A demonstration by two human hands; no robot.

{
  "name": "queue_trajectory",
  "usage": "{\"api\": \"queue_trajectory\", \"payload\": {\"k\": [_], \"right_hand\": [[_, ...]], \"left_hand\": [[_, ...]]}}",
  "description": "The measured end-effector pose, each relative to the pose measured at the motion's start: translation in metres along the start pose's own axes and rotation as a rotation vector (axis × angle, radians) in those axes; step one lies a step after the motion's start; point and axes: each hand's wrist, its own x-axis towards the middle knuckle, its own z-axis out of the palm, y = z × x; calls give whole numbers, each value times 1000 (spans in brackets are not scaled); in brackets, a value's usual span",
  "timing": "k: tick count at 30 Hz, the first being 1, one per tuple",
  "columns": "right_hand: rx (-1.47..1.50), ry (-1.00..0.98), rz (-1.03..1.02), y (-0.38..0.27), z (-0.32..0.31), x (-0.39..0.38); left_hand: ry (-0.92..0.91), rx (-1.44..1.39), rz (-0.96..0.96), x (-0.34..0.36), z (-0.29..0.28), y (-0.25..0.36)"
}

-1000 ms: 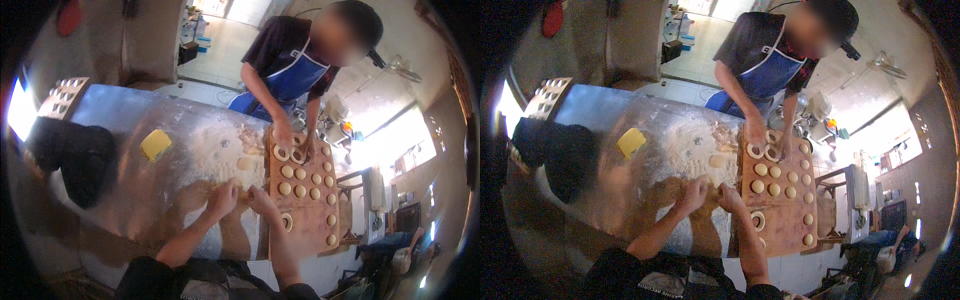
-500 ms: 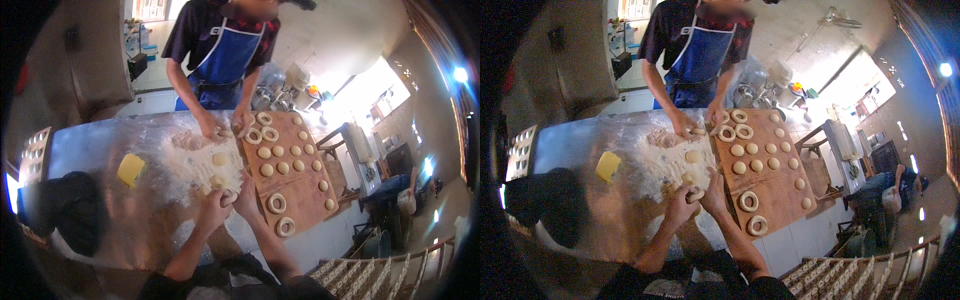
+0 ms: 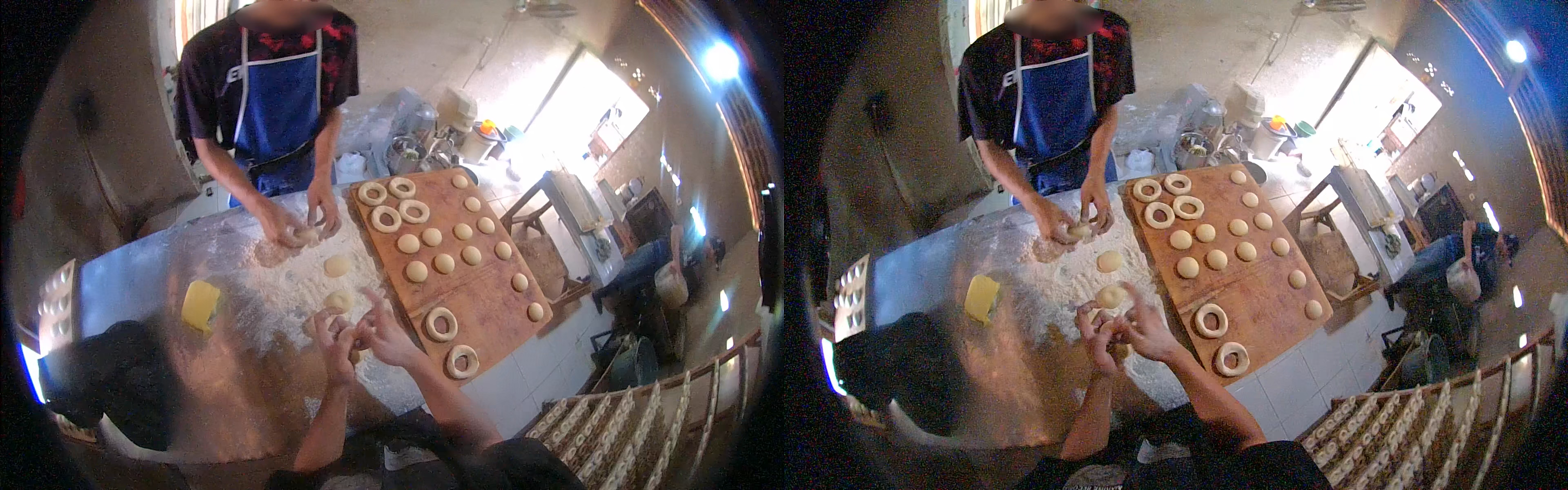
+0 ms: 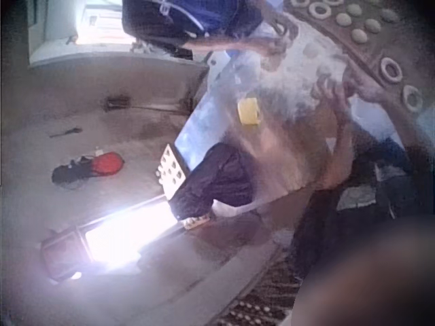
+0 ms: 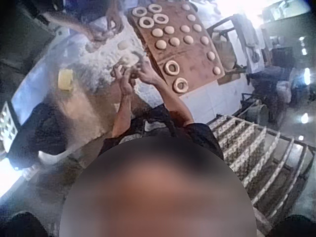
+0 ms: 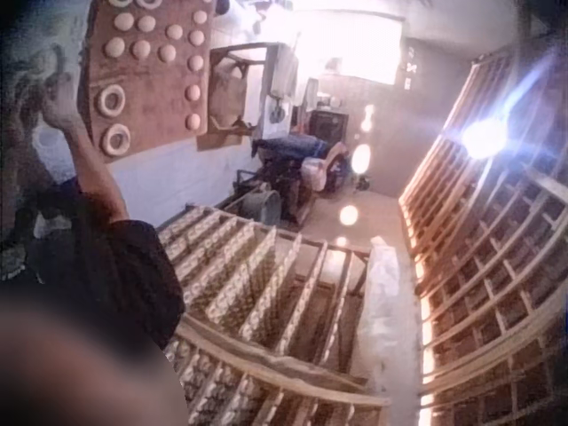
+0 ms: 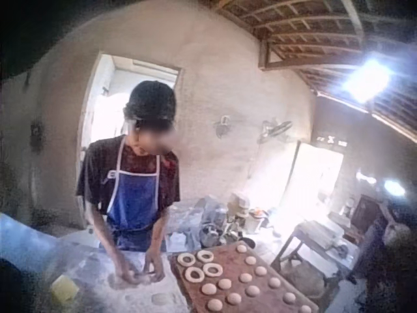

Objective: The person shapes dough balls into rings by hand and places them on wooden boards. They repeatedly pick up dough, form rings, and arrange them on trays, then carry the boards to a rack.

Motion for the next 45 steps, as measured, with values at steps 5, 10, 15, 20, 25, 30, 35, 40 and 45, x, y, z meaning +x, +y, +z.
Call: {"api": "queue_trajectory", "payload": {"k": [5,10,15,20,25,30,35,40,45], "right_hand": [[400,122,-125,-16,-22,-11],[752,111,91,-31,-73,-26],[474,-60,-353,9,-124,-41],[495,127,-75,9,-165,-66],[546,285,-44,45,-205,-84],[1321,-104,-401,59,-243,-101],[635,24,-202,57,-246,-102],[270,365,-340,77,-256,-100],[1182,317,-81,53,-270,-129]], "left_hand": [[-54,659,110,11,14,-24],[-169,781,98,-3,79,-5],[-222,686,162,-7,135,-29],[-266,811,71,-12,184,-49],[-337,970,198,-23,218,-81],[-356,994,161,-28,239,-96],[-340,1002,118,-33,263,-103],[-391,1199,11,-31,266,-120],[-360,1019,-9,-30,271,-117]]}}
